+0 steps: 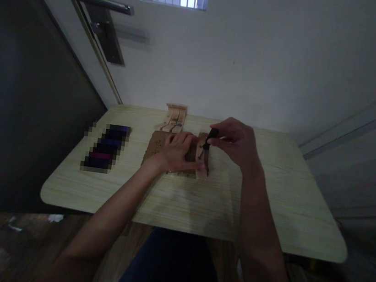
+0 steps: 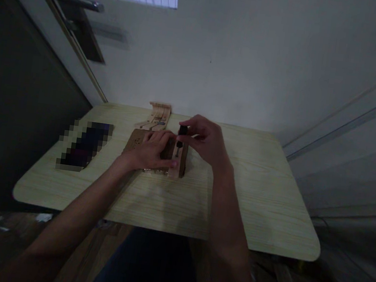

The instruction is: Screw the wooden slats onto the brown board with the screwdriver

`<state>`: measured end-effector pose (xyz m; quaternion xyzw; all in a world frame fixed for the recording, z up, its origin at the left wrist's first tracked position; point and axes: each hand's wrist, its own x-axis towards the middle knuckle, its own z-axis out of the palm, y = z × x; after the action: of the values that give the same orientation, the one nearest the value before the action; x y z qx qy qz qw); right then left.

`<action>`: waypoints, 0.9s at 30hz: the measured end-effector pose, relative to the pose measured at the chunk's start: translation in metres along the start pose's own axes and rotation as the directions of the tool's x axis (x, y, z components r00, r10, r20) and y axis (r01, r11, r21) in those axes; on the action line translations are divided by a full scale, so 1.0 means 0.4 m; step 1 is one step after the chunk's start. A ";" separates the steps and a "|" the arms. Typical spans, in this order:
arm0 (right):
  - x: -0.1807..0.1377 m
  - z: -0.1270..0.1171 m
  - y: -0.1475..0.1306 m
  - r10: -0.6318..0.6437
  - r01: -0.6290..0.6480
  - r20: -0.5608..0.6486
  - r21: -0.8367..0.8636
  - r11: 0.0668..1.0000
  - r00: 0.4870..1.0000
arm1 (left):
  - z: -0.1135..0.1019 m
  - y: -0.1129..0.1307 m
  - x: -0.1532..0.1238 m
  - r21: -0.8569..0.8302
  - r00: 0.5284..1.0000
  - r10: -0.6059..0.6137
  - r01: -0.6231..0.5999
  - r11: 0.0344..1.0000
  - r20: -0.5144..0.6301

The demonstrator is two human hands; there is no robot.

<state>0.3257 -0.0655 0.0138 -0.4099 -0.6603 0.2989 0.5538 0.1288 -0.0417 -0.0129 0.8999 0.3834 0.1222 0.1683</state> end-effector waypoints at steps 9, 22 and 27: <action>0.000 0.016 0.002 -0.098 0.097 -0.012 -0.047 0.994 0.995 | 0.009 -0.010 0.001 0.017 1.000 -0.004 0.004 1.000 -0.006; 0.000 -0.020 0.002 0.000 -0.012 0.186 0.064 0.998 0.983 | -0.005 0.001 -0.001 -0.020 1.000 -0.005 0.005 1.000 0.008; 0.005 -0.007 0.001 0.004 -0.003 0.043 -0.023 1.000 0.999 | 0.000 -0.002 -0.001 -0.019 1.000 0.001 -0.001 1.000 -0.003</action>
<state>0.3285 -0.0636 0.0150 -0.4109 -0.6747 0.3009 0.5342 0.1279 -0.0415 -0.0132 0.8983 0.3819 0.1275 0.1762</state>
